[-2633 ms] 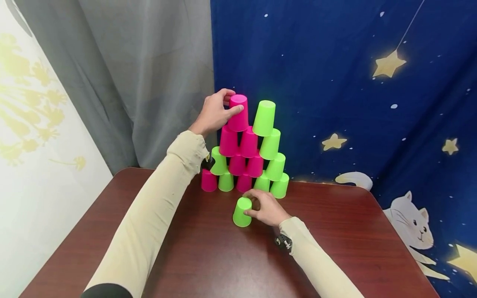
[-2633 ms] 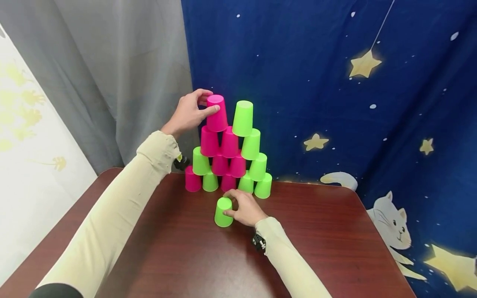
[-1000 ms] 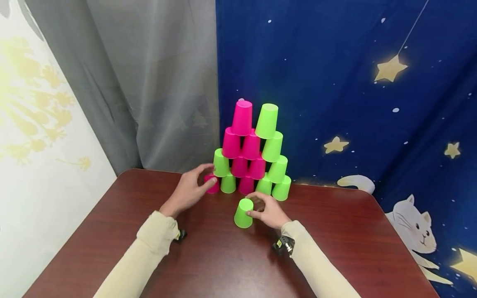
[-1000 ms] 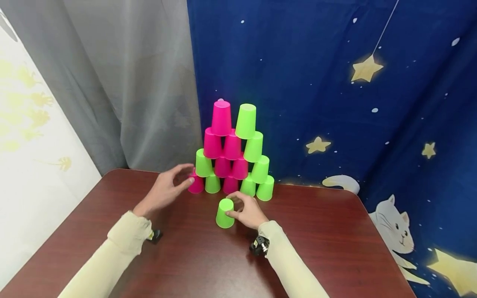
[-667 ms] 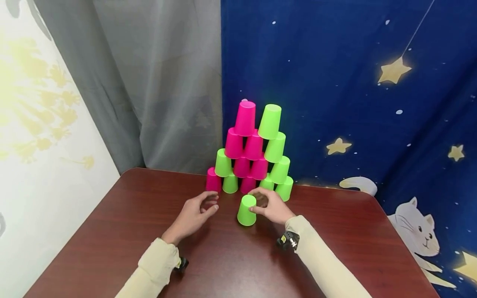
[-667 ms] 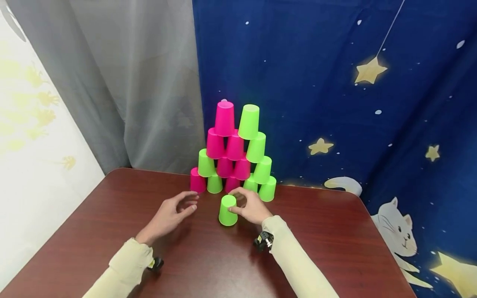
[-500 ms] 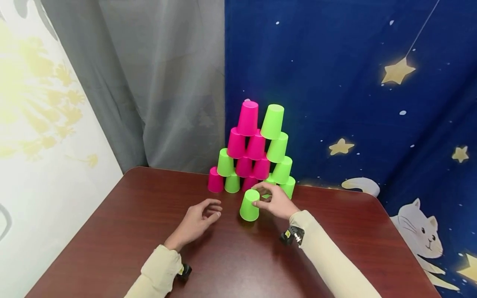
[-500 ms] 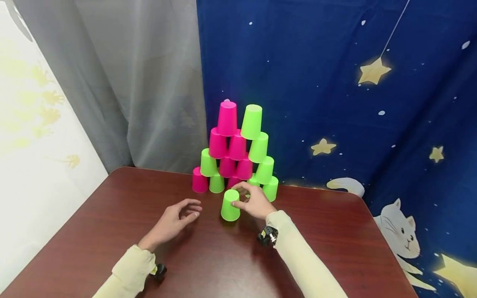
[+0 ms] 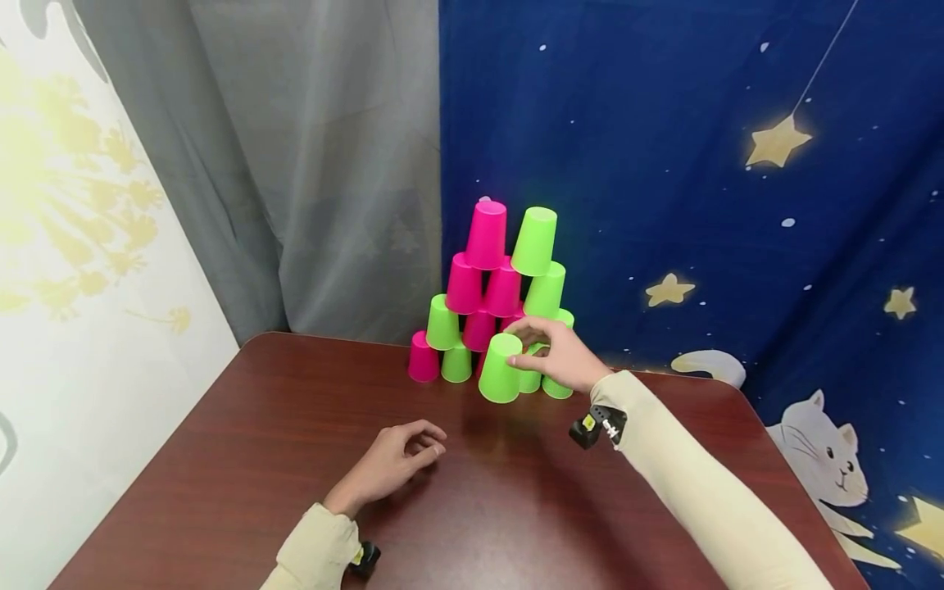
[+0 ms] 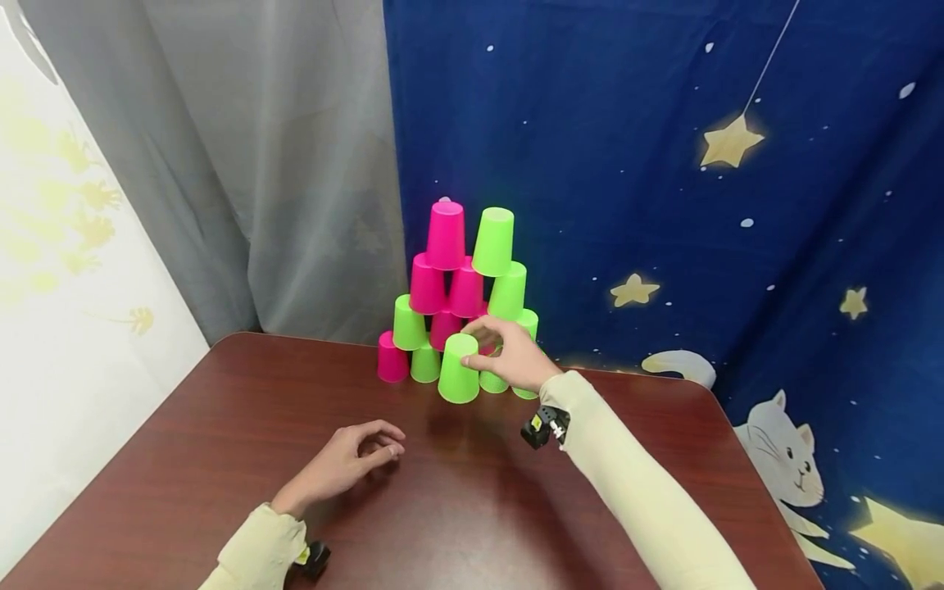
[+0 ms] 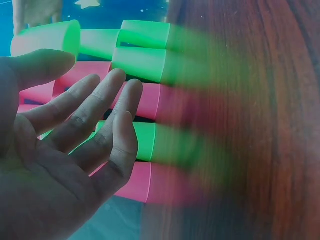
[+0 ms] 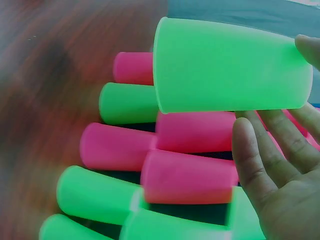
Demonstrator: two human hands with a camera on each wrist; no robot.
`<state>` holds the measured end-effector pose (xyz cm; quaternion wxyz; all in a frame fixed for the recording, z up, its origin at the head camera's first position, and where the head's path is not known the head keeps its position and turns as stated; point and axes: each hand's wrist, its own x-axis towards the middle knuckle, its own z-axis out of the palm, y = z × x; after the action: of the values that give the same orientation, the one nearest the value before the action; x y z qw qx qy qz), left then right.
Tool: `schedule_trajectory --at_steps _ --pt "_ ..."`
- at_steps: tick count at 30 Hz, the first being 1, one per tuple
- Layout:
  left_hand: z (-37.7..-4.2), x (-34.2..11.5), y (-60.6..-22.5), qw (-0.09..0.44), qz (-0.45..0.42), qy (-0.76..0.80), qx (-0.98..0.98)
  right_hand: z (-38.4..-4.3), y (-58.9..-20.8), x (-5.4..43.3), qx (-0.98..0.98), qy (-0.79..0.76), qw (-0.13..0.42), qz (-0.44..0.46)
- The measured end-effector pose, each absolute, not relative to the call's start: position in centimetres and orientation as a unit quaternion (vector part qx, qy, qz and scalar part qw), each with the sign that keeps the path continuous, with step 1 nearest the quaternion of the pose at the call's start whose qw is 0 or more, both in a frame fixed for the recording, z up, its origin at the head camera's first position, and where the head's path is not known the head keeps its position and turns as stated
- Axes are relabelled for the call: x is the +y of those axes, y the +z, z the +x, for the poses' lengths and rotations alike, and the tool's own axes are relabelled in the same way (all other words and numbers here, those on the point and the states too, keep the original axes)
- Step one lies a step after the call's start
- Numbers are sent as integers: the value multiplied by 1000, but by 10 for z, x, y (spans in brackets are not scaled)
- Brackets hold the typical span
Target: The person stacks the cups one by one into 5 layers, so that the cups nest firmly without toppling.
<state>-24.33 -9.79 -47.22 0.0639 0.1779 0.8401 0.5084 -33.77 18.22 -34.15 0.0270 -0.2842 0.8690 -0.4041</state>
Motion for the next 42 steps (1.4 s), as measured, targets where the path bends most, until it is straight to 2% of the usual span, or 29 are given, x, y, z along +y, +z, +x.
schedule_trajectory --at_steps 14,27,34,42 --pt "-225 -108 -474 72 144 521 838 -341 -264 183 883 -377 -12 -279" --pt "-223 -103 -476 55 166 513 841 -355 -171 167 875 -396 -81 -265" --pt "-223 -98 -476 62 175 507 842 -368 -138 162 902 -368 -101 -203" --pt "-222 -96 -473 49 180 495 849 -388 -125 156 923 -338 -131 -127"
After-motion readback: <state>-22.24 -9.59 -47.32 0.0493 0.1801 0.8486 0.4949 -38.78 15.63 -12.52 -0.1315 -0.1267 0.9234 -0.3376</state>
